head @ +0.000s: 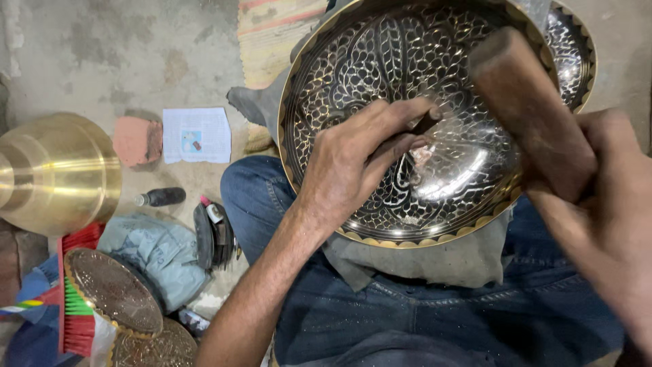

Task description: The person uses a chisel and wooden mallet to engrave a floral pattern into a large metal plate. They repeatedly strike the chisel to create fine lines and details in the design.

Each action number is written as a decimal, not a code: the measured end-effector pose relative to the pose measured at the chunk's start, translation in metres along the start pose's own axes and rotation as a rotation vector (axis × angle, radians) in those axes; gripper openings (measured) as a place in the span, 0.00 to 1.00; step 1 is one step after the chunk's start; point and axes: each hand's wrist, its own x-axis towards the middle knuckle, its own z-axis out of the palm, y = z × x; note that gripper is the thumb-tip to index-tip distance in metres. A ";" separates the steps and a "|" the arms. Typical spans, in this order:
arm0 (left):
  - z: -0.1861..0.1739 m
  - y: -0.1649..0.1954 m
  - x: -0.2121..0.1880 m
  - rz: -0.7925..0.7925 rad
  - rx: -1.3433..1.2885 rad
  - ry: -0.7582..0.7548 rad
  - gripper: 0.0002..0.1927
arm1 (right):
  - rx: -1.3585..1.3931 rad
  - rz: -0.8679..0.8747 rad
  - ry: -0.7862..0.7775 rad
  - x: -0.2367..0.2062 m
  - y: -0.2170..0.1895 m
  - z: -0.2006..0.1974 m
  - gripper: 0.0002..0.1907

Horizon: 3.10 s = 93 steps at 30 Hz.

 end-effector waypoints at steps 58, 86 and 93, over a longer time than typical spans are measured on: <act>0.032 0.041 -0.024 -0.420 -0.110 0.454 0.18 | -0.624 -0.567 -0.085 0.093 -0.012 -0.021 0.20; 0.032 0.042 -0.024 -0.434 -0.111 0.427 0.18 | -0.616 -0.527 -0.081 0.074 -0.008 -0.020 0.27; 0.029 0.045 -0.023 -0.402 -0.109 0.430 0.20 | -0.562 -0.515 -0.079 0.070 -0.007 -0.014 0.25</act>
